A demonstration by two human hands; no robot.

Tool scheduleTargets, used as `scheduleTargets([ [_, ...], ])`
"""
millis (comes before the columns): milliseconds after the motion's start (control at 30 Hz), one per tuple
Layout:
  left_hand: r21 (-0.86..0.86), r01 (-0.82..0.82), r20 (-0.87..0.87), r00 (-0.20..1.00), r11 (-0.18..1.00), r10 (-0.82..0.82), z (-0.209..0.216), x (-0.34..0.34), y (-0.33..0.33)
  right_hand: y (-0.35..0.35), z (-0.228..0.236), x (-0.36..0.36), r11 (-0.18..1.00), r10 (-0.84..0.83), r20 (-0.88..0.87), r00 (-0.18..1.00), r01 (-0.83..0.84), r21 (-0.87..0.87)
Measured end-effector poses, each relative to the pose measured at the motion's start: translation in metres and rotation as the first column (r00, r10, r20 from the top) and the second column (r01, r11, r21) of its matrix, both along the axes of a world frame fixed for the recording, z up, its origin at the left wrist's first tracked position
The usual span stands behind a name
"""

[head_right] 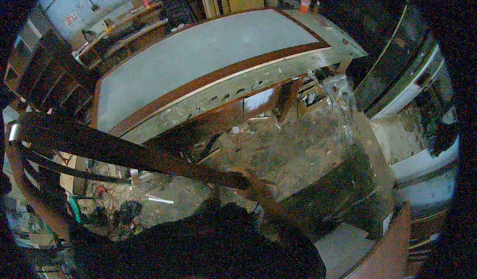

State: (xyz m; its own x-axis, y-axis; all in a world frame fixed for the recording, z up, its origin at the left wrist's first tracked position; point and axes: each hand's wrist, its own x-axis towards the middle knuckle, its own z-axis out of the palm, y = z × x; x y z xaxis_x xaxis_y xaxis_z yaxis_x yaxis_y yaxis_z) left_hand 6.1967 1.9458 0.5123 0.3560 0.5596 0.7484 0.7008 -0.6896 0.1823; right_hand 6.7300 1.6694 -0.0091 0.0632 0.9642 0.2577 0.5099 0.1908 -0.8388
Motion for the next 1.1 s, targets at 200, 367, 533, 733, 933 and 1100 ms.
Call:
scheduleTargets([
  [200, -0.151, -0.094, 0.250, 0.959, 0.984, 0.130, -0.031, -0.035, 0.120, 0.074, -0.083, -0.045, 0.839, -0.148, -0.465, 0.873, -0.138, -0.526],
  [367, -0.189, 0.001, 0.049, 0.999, 0.982, 0.008, -0.027, -0.037, 0.176, 0.134, -0.154, -0.008, 0.786, -0.313, -0.262, 0.913, 0.093, -0.612],
  [533, -0.313, 0.012, -0.003, 1.000, 0.950, -0.014, -0.070, -0.024, 0.234, 0.164, -0.123, 0.047, 0.856, -0.481, 0.209, 0.852, 0.507, -0.097],
  [733, -0.472, 0.030, -0.102, 0.991, 0.881, -0.089, -0.126, -0.026, 0.293, 0.166, 0.004, 0.161, 0.824, -0.445, 0.414, 0.794, 0.544, -0.157],
  [933, -0.579, 0.066, -0.199, 0.955, 0.812, -0.220, -0.161, -0.035, 0.325, 0.138, 0.162, 0.284, 0.620, -0.542, 0.702, 0.462, 0.784, -0.037],
  [1100, -0.636, 0.019, -0.166, 0.973, 0.772, -0.160, -0.177, 0.013, 0.346, 0.149, 0.278, 0.360, 0.674, -0.599, 0.690, 0.406, 0.721, 0.161],
])
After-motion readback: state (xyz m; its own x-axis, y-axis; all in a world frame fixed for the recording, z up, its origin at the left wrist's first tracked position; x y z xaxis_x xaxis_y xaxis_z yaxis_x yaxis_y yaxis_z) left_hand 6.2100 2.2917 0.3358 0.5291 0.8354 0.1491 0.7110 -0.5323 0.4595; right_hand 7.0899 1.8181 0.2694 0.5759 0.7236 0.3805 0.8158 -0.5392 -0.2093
